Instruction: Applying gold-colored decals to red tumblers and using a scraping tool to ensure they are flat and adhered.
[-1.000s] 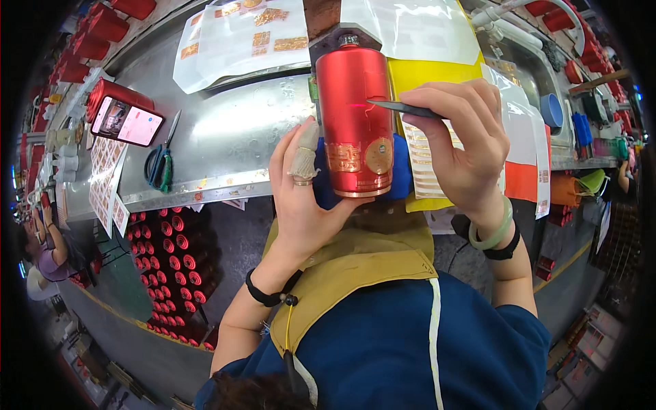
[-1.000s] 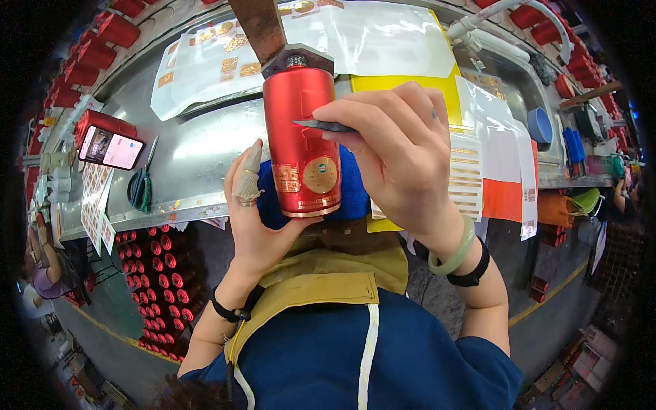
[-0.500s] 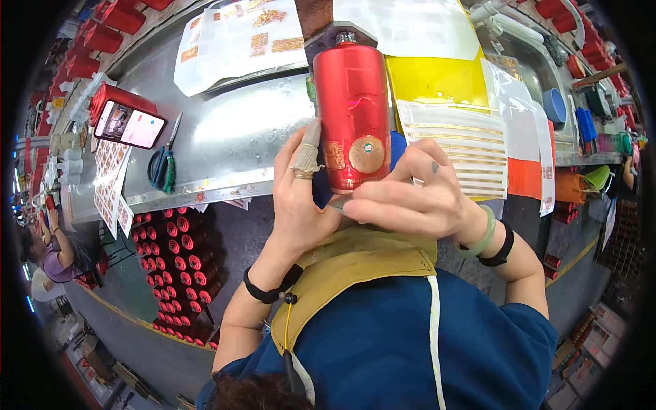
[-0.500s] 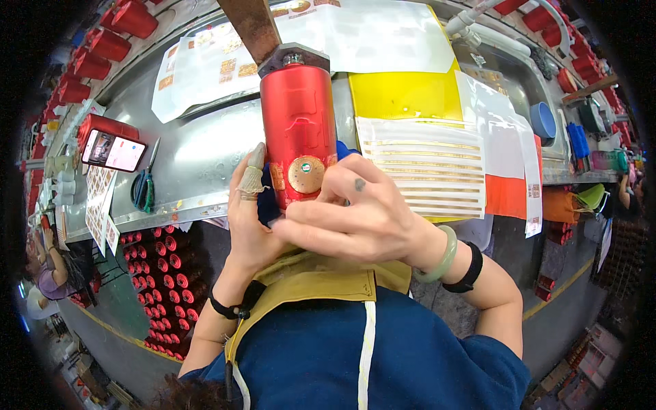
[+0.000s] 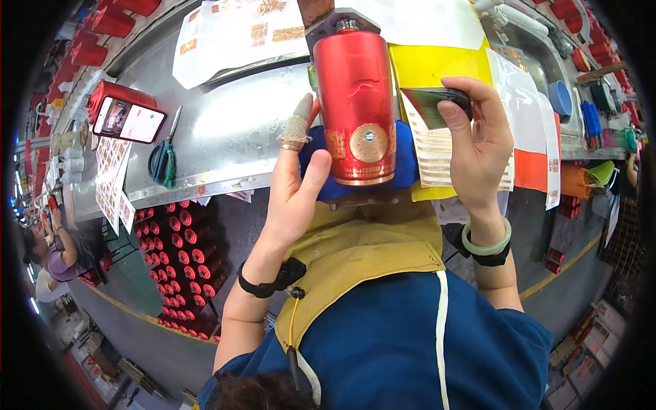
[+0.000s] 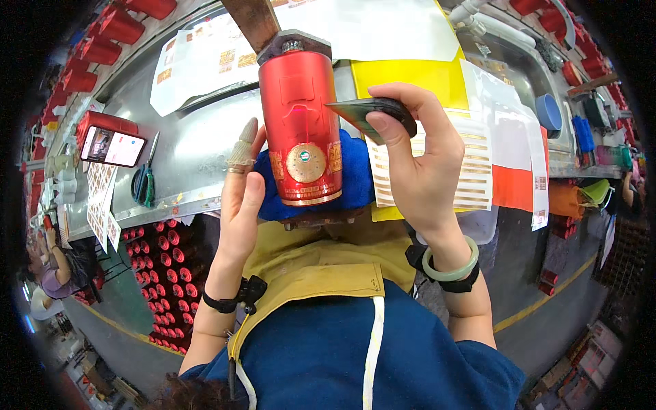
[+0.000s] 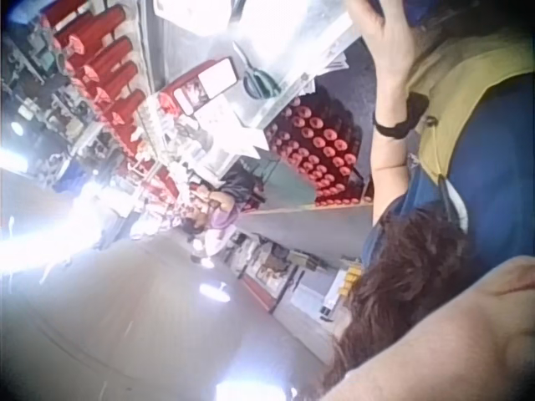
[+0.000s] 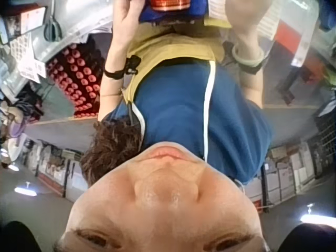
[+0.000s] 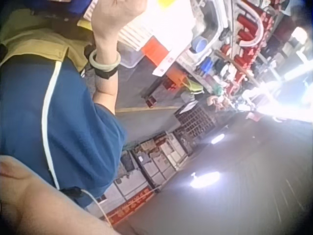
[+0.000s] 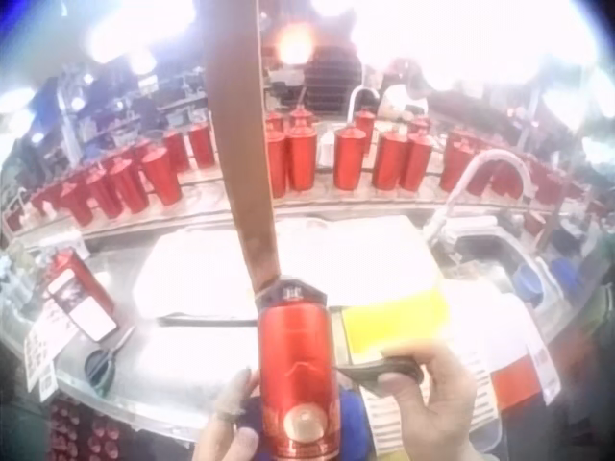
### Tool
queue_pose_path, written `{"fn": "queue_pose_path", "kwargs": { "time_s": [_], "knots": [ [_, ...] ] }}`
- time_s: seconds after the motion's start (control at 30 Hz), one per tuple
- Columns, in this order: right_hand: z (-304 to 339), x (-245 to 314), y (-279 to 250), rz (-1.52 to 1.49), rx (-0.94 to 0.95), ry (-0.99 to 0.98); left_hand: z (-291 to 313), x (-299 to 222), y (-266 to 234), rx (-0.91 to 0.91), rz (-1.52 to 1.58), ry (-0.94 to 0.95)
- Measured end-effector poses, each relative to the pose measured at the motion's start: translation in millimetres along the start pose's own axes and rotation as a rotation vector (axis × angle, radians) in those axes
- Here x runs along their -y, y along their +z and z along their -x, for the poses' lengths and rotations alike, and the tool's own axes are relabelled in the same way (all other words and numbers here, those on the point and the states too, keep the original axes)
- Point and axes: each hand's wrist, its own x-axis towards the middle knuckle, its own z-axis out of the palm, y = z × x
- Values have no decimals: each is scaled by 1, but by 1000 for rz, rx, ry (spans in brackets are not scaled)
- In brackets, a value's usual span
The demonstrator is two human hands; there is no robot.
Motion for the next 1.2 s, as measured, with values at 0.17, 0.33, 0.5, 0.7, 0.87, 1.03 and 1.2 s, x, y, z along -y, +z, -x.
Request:
{"fn": "queue_pose_path", "kwargs": {
  "time_s": [0.17,0.33,0.5,0.7,0.87,1.03,1.2],
  "knots": [
    [11,1,3,-84,18,91,-3,-7,7,3,85,-132],
    [16,4,6,-157,30,129,-6,-9,4,41,88,-147],
    [25,6,4,-242,84,290,-2,-7,3,13,178,-195],
    [34,5,6,-445,88,465,-3,-9,5,33,51,-145],
    [39,3,10,-482,97,500,-2,-8,3,64,71,-180],
    [42,1,9,-568,114,596,6,15,1,-151,-163,179],
    [45,2,13,-634,110,575,15,-7,11,-138,-701,482]
  ]
}}
